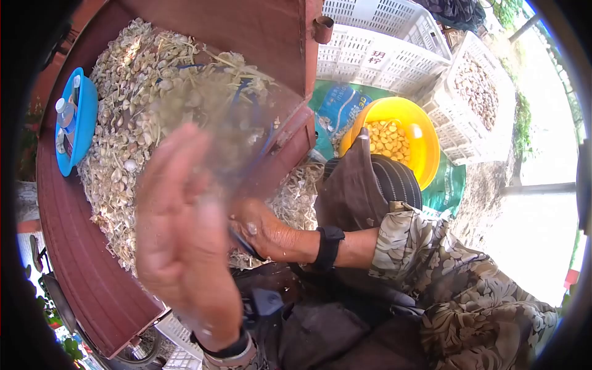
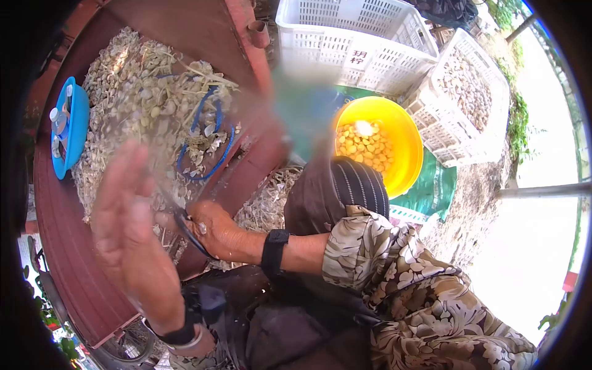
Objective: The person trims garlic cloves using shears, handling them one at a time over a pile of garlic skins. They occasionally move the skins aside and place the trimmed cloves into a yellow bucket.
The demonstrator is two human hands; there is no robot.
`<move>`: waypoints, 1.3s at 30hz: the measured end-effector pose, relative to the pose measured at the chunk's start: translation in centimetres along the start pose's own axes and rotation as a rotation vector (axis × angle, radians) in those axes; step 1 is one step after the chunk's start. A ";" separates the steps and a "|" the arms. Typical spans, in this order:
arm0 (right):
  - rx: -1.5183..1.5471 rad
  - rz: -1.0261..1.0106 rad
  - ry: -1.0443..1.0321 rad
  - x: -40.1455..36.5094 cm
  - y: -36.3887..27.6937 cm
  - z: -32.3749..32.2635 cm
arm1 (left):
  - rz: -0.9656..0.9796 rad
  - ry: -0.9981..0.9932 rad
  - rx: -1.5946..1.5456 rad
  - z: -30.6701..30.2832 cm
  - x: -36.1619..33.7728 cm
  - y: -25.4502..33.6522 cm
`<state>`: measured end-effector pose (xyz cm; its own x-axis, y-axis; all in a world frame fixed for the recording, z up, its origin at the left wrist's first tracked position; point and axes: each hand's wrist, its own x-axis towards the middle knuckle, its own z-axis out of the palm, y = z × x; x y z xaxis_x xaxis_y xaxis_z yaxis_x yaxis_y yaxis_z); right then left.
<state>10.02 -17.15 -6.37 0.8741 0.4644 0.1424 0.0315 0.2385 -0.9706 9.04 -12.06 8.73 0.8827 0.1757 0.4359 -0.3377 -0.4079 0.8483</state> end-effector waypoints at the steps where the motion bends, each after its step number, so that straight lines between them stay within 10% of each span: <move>1: 0.073 0.029 -0.014 0.4 -1.5 -1.1 | -0.093 0.143 -0.095 -1.2 0.3 -1.4; 4: 0.591 0.132 0.215 2.2 -4.1 -1.9 | -0.224 0.256 0.253 -4.6 1.0 -8.5; 12: 0.401 0.299 0.233 3.9 -7.0 -4.2 | -0.044 -0.162 1.012 -4.7 7.1 -19.0; 21: 0.363 0.324 0.121 3.7 -5.4 -3.4 | -0.055 -0.230 0.888 -9.9 6.8 -20.4; 39: -0.195 0.215 -0.100 3.0 -4.3 -2.0 | -0.672 0.289 -0.630 -13.3 1.7 -14.5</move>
<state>13.48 -18.47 -2.18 0.8191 0.5704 -0.0614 -0.0482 -0.0382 -0.9981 11.09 6.01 1.17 0.8694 0.4454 -0.2140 0.0211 0.3993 0.9166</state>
